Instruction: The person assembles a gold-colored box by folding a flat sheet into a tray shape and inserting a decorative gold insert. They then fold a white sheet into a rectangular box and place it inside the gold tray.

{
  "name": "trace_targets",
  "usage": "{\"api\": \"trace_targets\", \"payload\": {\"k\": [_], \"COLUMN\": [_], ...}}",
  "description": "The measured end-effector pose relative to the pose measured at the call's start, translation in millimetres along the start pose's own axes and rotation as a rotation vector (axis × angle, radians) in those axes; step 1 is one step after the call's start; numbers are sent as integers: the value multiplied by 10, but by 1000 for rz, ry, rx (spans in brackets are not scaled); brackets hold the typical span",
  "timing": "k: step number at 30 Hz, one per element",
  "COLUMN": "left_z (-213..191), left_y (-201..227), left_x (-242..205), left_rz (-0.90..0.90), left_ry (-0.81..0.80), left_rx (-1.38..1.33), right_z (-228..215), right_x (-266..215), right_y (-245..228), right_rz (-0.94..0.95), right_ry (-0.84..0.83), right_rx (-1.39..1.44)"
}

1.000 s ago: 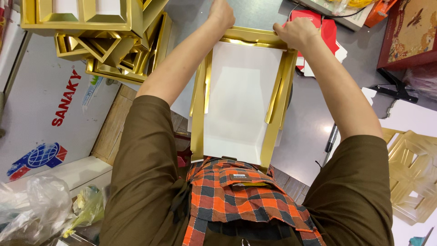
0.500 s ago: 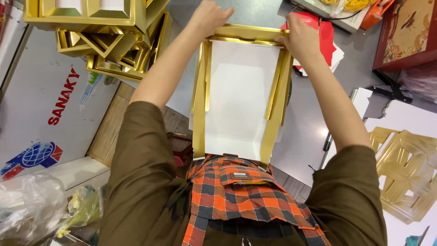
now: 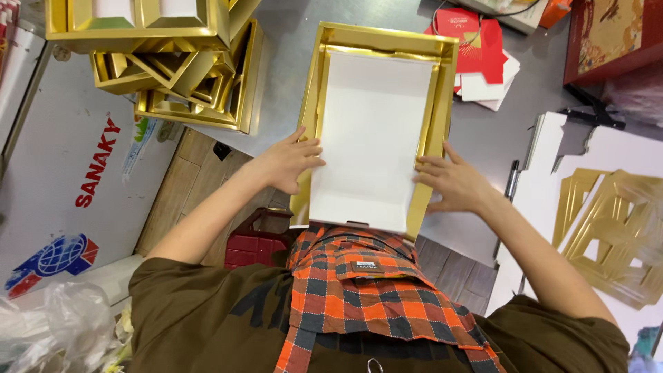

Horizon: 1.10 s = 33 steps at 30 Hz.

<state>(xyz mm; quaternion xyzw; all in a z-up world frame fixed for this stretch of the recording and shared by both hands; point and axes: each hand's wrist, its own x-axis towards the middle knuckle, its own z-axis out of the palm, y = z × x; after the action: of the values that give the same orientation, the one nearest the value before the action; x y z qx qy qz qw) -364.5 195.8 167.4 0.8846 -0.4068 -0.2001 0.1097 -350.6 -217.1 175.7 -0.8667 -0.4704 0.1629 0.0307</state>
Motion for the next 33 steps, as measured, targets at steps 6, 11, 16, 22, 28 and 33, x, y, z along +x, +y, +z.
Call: {"api": "trace_targets", "payload": {"k": [6,11,16,22,28,33], "left_z": [219,422,545,421,458,472], "left_y": [-245,-347,-168,8,103,174], "left_x": [-102,124,590,826,990,1056], "left_rz": [176,-50,-66,25,-22,-49], "left_ry": [240,266,709,665,685,681], "left_rx": [21,124,-35,11,86,94], "right_z": [307,513,559,461,411,392], "right_x": [78,318,564,679,574,554], "right_y": [66,-221,-414,-445,-184,-35], "right_rz": [168,402,486,516,314,290], "right_ry": [108,445,812,818,724,647], "right_rx": [-45,77,178,120,53,-32]}}
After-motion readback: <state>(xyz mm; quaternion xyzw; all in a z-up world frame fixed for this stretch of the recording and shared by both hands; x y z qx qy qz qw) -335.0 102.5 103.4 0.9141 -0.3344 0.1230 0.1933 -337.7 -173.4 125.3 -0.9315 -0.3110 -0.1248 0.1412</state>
